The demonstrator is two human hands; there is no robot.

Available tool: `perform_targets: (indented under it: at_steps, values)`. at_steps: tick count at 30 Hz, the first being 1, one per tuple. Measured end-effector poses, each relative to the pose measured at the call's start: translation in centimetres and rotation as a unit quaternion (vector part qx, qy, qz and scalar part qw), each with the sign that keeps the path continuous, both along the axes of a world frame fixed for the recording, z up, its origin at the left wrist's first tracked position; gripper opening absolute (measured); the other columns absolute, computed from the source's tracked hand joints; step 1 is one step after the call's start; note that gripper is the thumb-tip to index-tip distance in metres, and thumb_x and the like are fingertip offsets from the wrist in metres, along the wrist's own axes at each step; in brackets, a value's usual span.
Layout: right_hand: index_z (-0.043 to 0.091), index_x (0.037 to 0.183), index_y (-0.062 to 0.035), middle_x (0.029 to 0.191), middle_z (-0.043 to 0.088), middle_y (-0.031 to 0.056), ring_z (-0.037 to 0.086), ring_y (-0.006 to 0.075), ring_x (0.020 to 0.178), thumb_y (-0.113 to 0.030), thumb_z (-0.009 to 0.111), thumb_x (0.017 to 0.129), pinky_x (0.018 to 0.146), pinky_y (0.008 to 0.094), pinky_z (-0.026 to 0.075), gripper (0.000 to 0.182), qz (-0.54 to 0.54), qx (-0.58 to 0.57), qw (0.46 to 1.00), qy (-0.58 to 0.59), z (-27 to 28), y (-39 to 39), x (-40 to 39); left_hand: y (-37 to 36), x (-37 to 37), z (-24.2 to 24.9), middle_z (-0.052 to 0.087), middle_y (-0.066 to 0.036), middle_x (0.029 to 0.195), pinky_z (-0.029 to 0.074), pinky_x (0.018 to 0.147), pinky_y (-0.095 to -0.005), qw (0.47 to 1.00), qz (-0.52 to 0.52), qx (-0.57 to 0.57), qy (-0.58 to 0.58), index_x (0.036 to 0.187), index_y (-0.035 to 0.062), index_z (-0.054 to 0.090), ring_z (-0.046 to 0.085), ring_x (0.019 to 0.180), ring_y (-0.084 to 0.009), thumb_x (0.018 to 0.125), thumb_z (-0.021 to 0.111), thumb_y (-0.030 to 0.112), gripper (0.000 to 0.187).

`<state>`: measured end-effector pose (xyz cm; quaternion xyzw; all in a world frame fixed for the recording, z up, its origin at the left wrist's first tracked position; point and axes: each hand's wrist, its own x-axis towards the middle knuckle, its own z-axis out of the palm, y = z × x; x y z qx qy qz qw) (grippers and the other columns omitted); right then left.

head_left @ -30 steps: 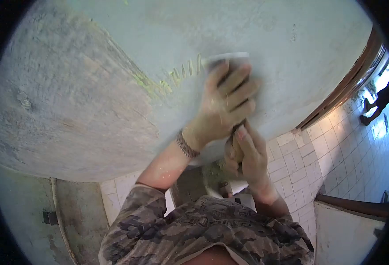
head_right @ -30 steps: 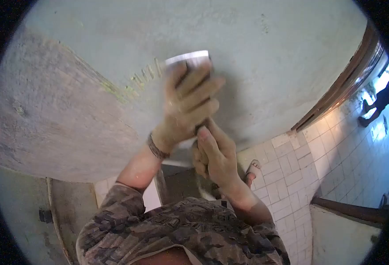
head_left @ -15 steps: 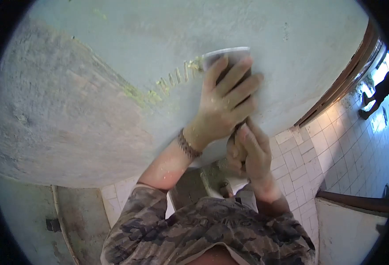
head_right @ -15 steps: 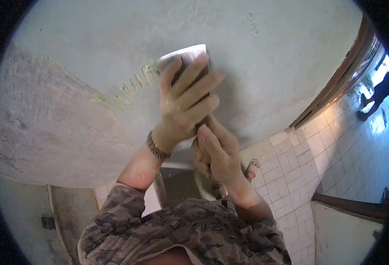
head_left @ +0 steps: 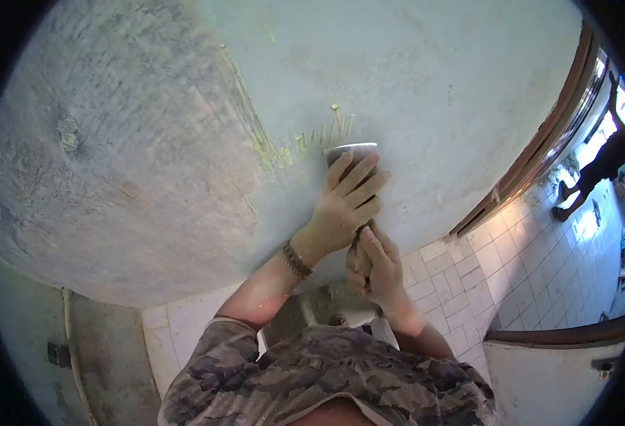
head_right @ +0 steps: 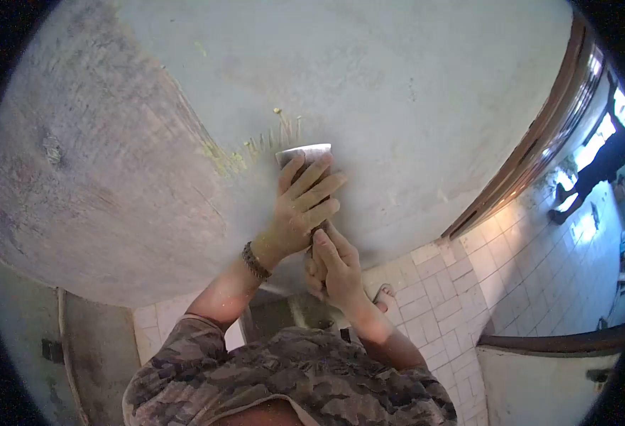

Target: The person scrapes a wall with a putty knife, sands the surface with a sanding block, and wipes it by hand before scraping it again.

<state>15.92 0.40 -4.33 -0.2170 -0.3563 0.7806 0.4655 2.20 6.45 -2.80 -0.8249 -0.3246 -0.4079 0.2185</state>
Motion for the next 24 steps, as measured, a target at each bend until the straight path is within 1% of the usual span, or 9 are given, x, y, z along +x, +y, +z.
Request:
perform_targets:
  at_steps: [2, 4, 8, 9, 11, 15, 18, 21, 24]
  values:
    - [0.046, 0.137, -0.0081, 0.064, 0.042, -0.0017, 0.038, 0.0073, 0.042, -0.029, 0.046, 0.104, 0.035, 0.0216, 0.030, 0.039, 0.004, -0.048, 0.999, -0.008, 0.9, -0.3, 0.3, 0.5, -0.3, 0.7, 0.066, -0.011, 0.118, 0.029, 0.110, -0.0540, 1.000, -0.007, 0.008, 0.006, 0.075, 0.0074, 0.056, 0.053, 0.128, -0.0327, 0.079, 0.059, 0.018, 0.012]
    - [0.046, 0.138, -0.0092, 0.064, 0.042, -0.0016, 0.037, 0.0077, 0.042, -0.029, 0.046, 0.104, 0.035, 0.0213, 0.029, 0.039, 0.010, -0.063, 0.998, -0.006, 1.7, 0.5, 0.6, 0.9, 0.0, 2.6, 0.066, -0.010, 0.118, 0.029, 0.111, -0.0529, 1.000, -0.009, 0.025, 0.014, 0.074, 0.0070, 0.057, 0.053, 0.127, -0.0325, 0.079, 0.058, 0.019, 0.013]
    - [0.045, 0.141, -0.0106, 0.065, 0.042, -0.0011, 0.038, 0.0084, 0.042, -0.029, 0.045, 0.105, 0.035, 0.0210, 0.028, 0.041, 0.030, -0.087, 0.996, -0.006, -0.1, 0.0, 0.7, -0.5, -0.2, -0.1, 0.063, -0.010, 0.118, 0.026, 0.113, -0.0539, 1.000, 0.012, -0.015, 0.006, 0.076, 0.0079, 0.059, 0.049, 0.130, -0.0314, 0.076, 0.058, 0.016, 0.008]
    - [0.045, 0.141, -0.0106, 0.065, 0.042, -0.0011, 0.038, 0.0084, 0.042, -0.029, 0.045, 0.105, 0.035, 0.0210, 0.028, 0.041, 0.028, -0.083, 0.996, -0.004, 0.3, 0.1, 0.7, -0.2, -0.4, 0.1, 0.063, -0.010, 0.118, 0.026, 0.113, -0.0539, 1.000, 0.010, -0.012, 0.008, 0.076, 0.0079, 0.059, 0.049, 0.130, -0.0314, 0.076, 0.058, 0.016, 0.008]
    - [0.045, 0.139, -0.0096, 0.067, 0.042, -0.0011, 0.039, 0.0080, 0.045, -0.029, 0.045, 0.105, 0.036, 0.0209, 0.028, 0.039, 0.035, -0.085, 0.996, -0.001, 1.0, -0.2, 1.3, -0.2, 0.0, 0.0, 0.065, -0.010, 0.121, 0.028, 0.111, -0.0531, 1.000, 0.012, 0.002, -0.002, 0.074, 0.0084, 0.057, 0.051, 0.130, -0.0336, 0.082, 0.056, 0.020, 0.014]
    - [0.045, 0.140, -0.0083, 0.066, 0.040, -0.0019, 0.040, 0.0077, 0.048, -0.027, 0.046, 0.104, 0.036, 0.0204, 0.029, 0.040, 0.051, -0.078, 0.996, -0.016, 0.2, -0.1, 2.4, -0.8, 0.7, -0.3, 0.064, -0.010, 0.122, 0.028, 0.112, -0.0534, 0.999, 0.038, -0.009, 0.000, 0.075, 0.0087, 0.056, 0.051, 0.130, -0.0338, 0.083, 0.056, 0.020, 0.013]
    - [0.044, 0.140, -0.0073, 0.066, 0.039, -0.0020, 0.039, 0.0072, 0.048, -0.026, 0.046, 0.104, 0.036, 0.0201, 0.030, 0.040, 0.057, -0.037, 0.997, -0.031, 0.0, 0.3, 2.7, -0.9, 0.8, -0.9, 0.063, -0.011, 0.124, 0.028, 0.111, -0.0537, 0.998, 0.054, 0.011, -0.010, 0.077, 0.0090, 0.056, 0.051, 0.130, -0.0335, 0.083, 0.056, 0.020, 0.012]
    - [0.043, 0.141, -0.0056, 0.064, 0.039, -0.0025, 0.038, 0.0065, 0.047, -0.027, 0.046, 0.104, 0.036, 0.0199, 0.030, 0.043, 0.085, -0.052, 0.994, -0.031, 0.8, 0.7, 2.1, -0.9, 0.0, -0.5, 0.063, -0.012, 0.124, 0.028, 0.111, -0.0548, 0.998, 0.058, 0.014, -0.024, 0.078, 0.0086, 0.056, 0.050, 0.130, -0.0341, 0.083, 0.057, 0.020, 0.013]
    - [0.041, 0.144, -0.0046, 0.064, 0.038, -0.0039, 0.037, 0.0054, 0.047, -0.026, 0.046, 0.104, 0.037, 0.0196, 0.030, 0.045, 0.093, -0.069, 0.992, -0.048, 0.9, 1.5, 1.7, -0.6, -0.3, -0.3, 0.063, -0.012, 0.125, 0.028, 0.111, -0.0562, 0.997, 0.074, 0.007, 0.000, 0.077, 0.0084, 0.055, 0.050, 0.130, -0.0354, 0.084, 0.057, 0.022, 0.015]
